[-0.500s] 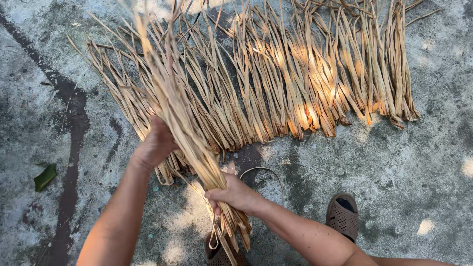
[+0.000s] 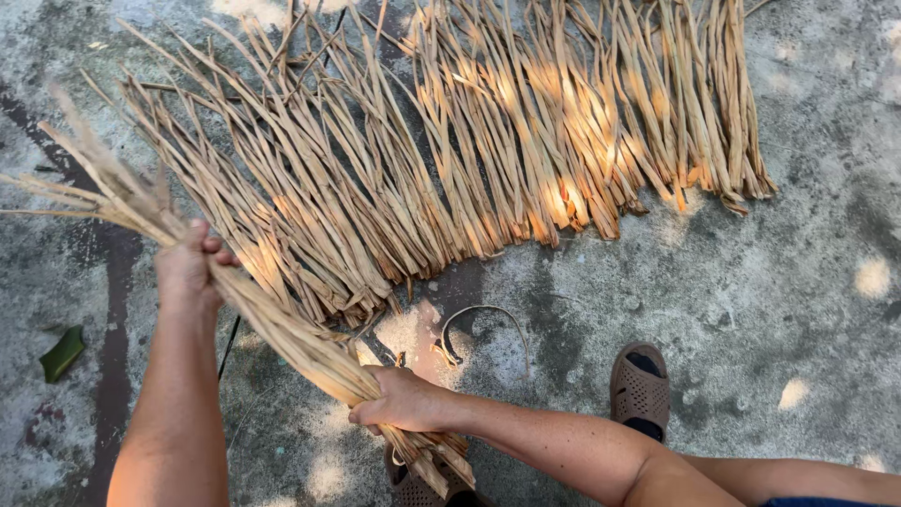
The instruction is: The person gathers dried plant strips from a pile on the ground, aligns them into a neat bundle, and secures the bundle with a thin strip of material. The person repeats this process to form multiple bundles.
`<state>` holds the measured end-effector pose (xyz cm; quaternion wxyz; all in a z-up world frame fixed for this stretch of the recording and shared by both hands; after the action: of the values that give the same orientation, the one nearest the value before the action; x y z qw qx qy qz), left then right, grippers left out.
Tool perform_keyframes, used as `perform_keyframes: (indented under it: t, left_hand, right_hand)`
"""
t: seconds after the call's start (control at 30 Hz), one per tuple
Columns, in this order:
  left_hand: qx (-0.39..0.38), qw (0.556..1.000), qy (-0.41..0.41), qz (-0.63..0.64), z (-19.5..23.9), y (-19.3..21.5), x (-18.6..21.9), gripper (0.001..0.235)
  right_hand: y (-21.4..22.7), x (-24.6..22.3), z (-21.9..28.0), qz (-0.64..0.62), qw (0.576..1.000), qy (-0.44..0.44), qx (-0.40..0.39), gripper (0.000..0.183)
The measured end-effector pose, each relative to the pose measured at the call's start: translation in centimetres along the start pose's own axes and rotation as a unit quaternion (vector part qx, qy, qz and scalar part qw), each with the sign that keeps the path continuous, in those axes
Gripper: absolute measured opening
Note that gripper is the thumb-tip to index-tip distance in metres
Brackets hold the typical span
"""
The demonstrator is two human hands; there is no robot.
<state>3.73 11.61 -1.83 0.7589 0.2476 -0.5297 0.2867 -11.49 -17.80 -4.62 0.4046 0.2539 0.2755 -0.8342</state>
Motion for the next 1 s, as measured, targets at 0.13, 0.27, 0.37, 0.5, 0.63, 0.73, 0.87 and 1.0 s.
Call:
perform_keyframes:
  t: [0.13,0.27,0.37,0.5,0.63,0.73,0.87,1.0]
  left_hand:
    - [0.022,0.999,-0.028,-0.013,-3.1,3.9,-0.4,0.017]
    - [-0.022,0.996,-0.065,0.054,-3.9,5.5,-0.3,0.021]
    - [-0.095,0.976,-0.116,0.160,-2.7,4.2,1.8,0.023]
    - [-0.191,0.957,-0.166,0.139,0.2,-0.1,5.9,0.052]
    - [-0.258,0.952,-0.144,-0.079,3.0,-4.3,5.2,0.088]
    - [-0.296,0.897,-0.117,-0.305,3.3,-6.2,1.5,0.069]
    - [-0.283,0.809,-0.085,-0.507,1.0,-4.4,-4.6,0.068]
    - [-0.260,0.720,-0.101,-0.635,-1.1,-0.9,-9.2,0.077]
  right_hand:
    - [-0.3,-1.0,0.5,0.037,0.999,-0.003,-0.008,0.059]
    - [1.8,-2.9,2.7,0.082,0.996,0.010,-0.019,0.056]
    - [6.7,-4.3,6.0,0.074,0.993,-0.090,-0.002,0.060]
    - [16.4,-8.4,10.8,0.249,0.941,-0.164,0.161,0.022]
    - [25.4,-11.3,17.1,0.306,0.896,-0.043,0.319,0.046]
    - [32.0,-10.7,21.4,0.356,0.819,-0.124,0.433,0.029]
    - [41.8,-4.1,26.8,0.171,0.779,-0.072,0.599,0.035]
    - [51.7,4.7,31.1,0.249,0.677,0.118,0.683,0.045]
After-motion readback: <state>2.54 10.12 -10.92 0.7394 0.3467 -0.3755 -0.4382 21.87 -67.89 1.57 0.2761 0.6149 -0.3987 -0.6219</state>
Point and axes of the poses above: each hand's wrist, its own z-axis away from the middle knuckle, its own y-axis out of the back of the hand, x = y × z, the point moved 3 cm from there along -z, towards the middle knuckle, and after that the axes turned 15 degrees about -y, right-handed, at the moved point
